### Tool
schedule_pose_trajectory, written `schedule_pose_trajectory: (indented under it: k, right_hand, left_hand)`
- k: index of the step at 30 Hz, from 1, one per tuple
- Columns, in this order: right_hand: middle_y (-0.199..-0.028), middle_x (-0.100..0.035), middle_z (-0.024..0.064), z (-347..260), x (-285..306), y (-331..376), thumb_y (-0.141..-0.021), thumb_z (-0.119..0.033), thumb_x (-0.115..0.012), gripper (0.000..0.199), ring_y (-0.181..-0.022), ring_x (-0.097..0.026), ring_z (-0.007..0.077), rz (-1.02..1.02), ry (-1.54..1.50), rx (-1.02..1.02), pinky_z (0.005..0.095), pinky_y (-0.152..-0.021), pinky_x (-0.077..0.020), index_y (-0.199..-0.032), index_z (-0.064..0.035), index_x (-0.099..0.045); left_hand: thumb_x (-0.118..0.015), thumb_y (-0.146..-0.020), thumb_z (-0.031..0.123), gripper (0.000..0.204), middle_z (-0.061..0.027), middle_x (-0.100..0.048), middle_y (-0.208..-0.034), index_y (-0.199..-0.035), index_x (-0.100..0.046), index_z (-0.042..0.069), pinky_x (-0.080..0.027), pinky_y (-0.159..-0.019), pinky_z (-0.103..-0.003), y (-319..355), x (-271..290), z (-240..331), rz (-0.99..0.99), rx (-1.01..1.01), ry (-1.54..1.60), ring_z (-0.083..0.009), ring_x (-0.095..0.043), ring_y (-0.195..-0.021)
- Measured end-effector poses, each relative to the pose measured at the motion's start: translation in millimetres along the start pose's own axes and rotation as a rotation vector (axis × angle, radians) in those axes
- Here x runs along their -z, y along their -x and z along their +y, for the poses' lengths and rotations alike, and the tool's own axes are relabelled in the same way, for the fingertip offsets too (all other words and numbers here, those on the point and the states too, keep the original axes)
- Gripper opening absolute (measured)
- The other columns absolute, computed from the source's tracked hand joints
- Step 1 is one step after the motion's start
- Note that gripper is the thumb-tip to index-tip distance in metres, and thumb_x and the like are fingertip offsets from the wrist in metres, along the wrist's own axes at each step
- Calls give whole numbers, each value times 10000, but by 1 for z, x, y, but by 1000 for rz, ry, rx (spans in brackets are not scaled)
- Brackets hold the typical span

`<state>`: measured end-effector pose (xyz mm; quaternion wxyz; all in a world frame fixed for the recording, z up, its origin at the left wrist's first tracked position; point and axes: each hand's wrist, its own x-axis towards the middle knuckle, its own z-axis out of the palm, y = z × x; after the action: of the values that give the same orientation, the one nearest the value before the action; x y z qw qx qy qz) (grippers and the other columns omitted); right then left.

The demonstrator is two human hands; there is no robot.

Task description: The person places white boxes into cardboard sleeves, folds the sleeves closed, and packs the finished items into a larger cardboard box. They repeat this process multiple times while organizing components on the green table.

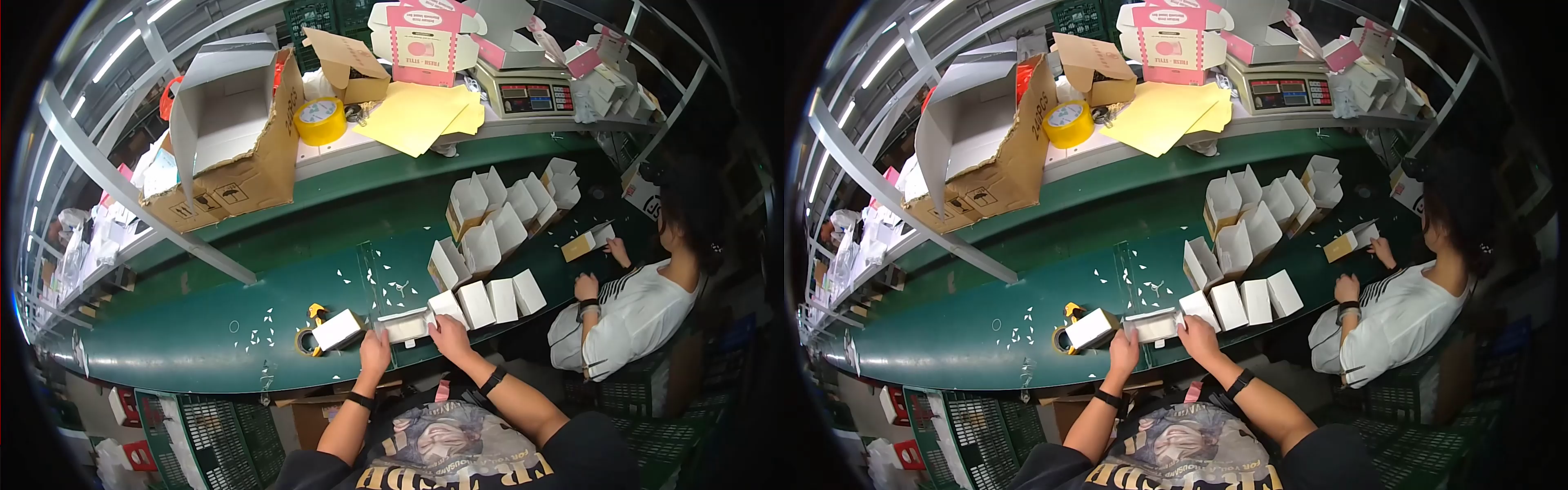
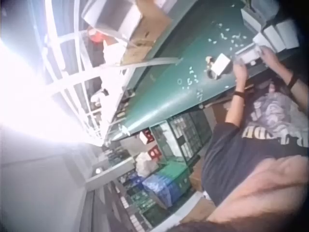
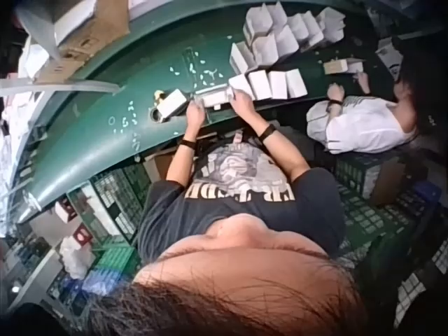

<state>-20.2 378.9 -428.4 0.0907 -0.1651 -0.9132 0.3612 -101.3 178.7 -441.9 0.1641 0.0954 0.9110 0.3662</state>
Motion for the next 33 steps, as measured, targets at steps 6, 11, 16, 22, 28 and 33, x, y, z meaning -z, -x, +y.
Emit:
schedule_pose_trajectory:
  k: [6,11,16,22,28,33]
  right_hand:
    - [-909,-613,157,-38,-19,28,-826,-130,-653,276,-814,-626,331,-1,-65,47,401,-730,-507,-1055,20,-620]
    - [-981,-627,154,-59,-21,36,-852,-144,-595,255,-951,-596,325,96,-50,421,403,-822,-483,-1069,-12,-622]
    - [-1114,-610,152,-46,-30,31,-885,-167,-573,257,-984,-602,320,-84,-47,442,395,-832,-478,-1092,-19,-603]
    - [-1146,-609,158,-9,-40,-5,-953,-246,-537,336,-987,-636,274,-202,-773,-378,358,-797,-492,-1197,-14,-529]
    - [-1083,-617,133,-44,-13,-17,-919,-222,-626,447,-951,-632,208,-562,-861,-436,321,-738,-494,-1282,-19,-463]
    - [-1138,-601,148,-29,0,-4,-841,-180,-713,383,-968,-615,245,-612,-234,17,355,-785,-502,-1173,-35,-589]
  left_hand:
    - [-544,-917,227,286,-243,-602,-972,-1024,-581,-36,-486,-765,-474,43,21,-21,137,-80,-89,-436,-586,-883]
    - [-546,-908,198,244,-203,-609,-982,-1007,-590,-21,-495,-743,-447,65,23,-8,326,-355,16,-379,-602,-857]
    - [-597,-900,198,260,-177,-617,-956,-1051,-561,-11,-515,-735,-384,44,20,-36,250,-516,-191,-328,-625,-856]
    - [-610,-925,232,404,-179,-622,-957,-1198,-447,-17,-528,-746,-326,-1,43,-23,-336,449,1132,-268,-636,-917]
    - [-619,-925,212,528,-185,-610,-1006,-1314,-357,-31,-530,-763,-318,22,32,-32,-196,125,984,-254,-632,-914]
    - [-688,-859,172,489,-204,-571,-1088,-1261,-481,-15,-512,-847,-375,36,52,-30,-251,-321,114,-342,-607,-950]
